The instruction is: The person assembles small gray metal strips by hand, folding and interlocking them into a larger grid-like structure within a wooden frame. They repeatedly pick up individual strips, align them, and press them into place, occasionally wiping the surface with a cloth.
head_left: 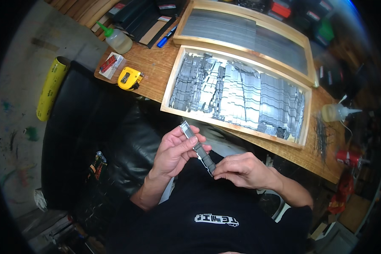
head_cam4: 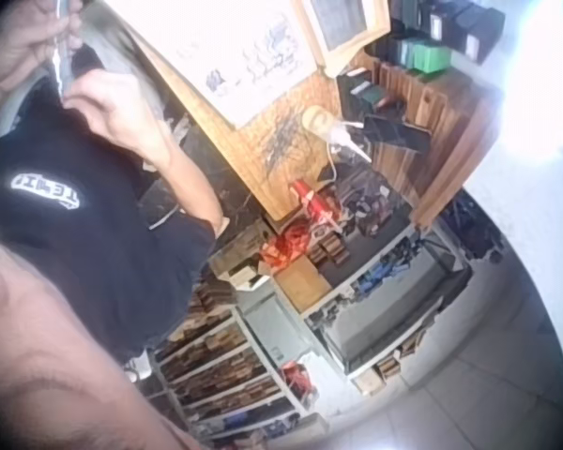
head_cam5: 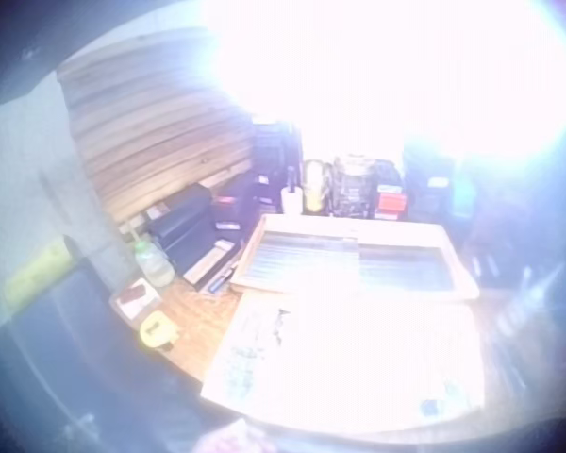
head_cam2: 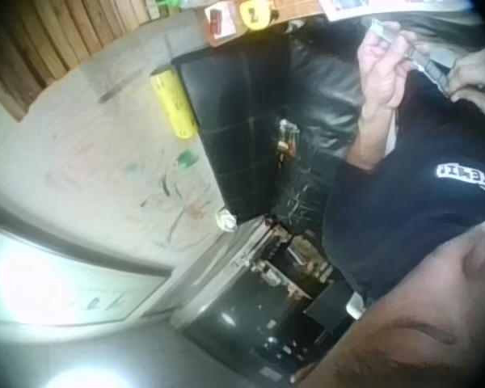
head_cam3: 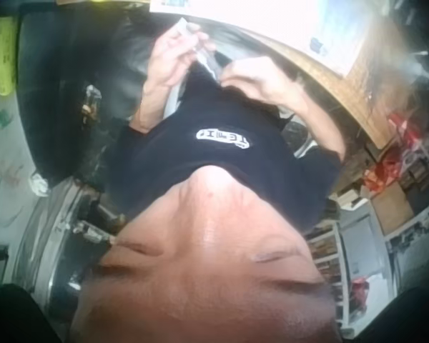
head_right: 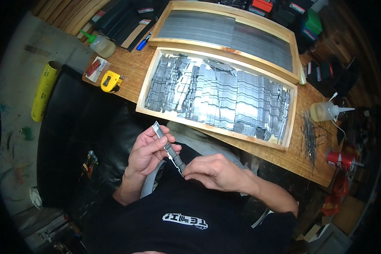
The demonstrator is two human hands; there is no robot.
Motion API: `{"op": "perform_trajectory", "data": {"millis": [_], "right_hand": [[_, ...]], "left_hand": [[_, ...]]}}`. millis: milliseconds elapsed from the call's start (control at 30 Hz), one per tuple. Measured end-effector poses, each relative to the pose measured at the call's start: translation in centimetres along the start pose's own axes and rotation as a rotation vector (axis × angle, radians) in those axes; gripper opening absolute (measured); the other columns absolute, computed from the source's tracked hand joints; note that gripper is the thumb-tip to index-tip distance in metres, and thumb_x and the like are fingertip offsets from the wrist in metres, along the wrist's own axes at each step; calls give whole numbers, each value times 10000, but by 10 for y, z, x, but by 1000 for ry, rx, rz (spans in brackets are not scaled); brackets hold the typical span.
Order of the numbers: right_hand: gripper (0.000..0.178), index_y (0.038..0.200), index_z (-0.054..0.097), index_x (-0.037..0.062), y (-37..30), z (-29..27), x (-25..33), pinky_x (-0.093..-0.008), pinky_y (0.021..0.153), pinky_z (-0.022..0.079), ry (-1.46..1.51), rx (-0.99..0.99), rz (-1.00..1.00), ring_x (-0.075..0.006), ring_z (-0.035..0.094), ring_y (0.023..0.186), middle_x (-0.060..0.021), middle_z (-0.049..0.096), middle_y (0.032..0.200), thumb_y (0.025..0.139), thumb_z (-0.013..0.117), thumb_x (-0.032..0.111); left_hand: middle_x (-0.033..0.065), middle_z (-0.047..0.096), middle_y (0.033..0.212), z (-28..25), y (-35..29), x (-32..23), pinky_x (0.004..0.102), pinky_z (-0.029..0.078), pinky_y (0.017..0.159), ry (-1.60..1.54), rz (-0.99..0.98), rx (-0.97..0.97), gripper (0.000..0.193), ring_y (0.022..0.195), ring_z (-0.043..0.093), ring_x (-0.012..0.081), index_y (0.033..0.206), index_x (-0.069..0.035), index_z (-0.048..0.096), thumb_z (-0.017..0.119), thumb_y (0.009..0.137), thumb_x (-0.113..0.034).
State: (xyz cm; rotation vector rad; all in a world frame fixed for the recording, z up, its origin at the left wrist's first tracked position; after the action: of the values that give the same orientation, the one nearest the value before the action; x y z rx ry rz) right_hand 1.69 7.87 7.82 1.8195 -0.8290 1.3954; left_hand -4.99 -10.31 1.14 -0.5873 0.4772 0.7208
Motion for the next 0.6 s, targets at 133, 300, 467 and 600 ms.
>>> {"op": "perform_trajectory", "data": {"millis": [133, 300, 467, 600], "right_hand": [[213, 1114, 767, -15, 9, 3, 3, -350, 726, 620, -13, -34, 19, -294, 776, 861, -156, 783, 981, 902, 787, -8], [227, 1111, 779, -22, 20, 3, 9, -331, 725, 641, -113, -12, 27, -276, 792, 894, -151, 793, 987, 884, 795, -26], [217, 1093, 785, -10, 46, 2, 18, -329, 736, 637, -170, 139, 41, -280, 784, 862, -153, 791, 1001, 886, 815, 46], [208, 1085, 773, -13, 66, -15, 25, -398, 747, 613, -248, 155, 116, -344, 748, 812, -170, 760, 922, 915, 780, 107]], "left_hand": [[183, 738, 1122, -3, 0, 1, 441, 672, 898, -26, 44, -32, 215, 1066, 772, 352, 1302, -16, 590, 549, 1094, -51], [184, 752, 1133, 2, -4, -9, 357, 682, 840, -81, 44, -51, 223, 1047, 778, 321, 1290, 2, 625, 604, 1081, -73], [189, 765, 1090, -9, -5, -27, 360, 687, 812, -24, 115, 17, 208, 999, 789, 311, 1270, 4, 646, 599, 1083, -73], [195, 768, 1064, -17, -6, -36, 369, 682, 808, -5, 180, -52, 196, 968, 794, 319, 1253, 8, 653, 591, 1075, -43]]}}
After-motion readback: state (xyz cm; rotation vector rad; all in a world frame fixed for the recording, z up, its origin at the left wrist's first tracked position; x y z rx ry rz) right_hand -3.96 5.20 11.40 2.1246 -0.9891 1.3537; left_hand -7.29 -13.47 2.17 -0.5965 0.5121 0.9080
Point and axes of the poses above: each hand's wrist, its own y-axis towards the middle knuckle, its own z-axis out of the palm, x = y × z, the point moved 6 cm from there along y, towards the middle knuckle
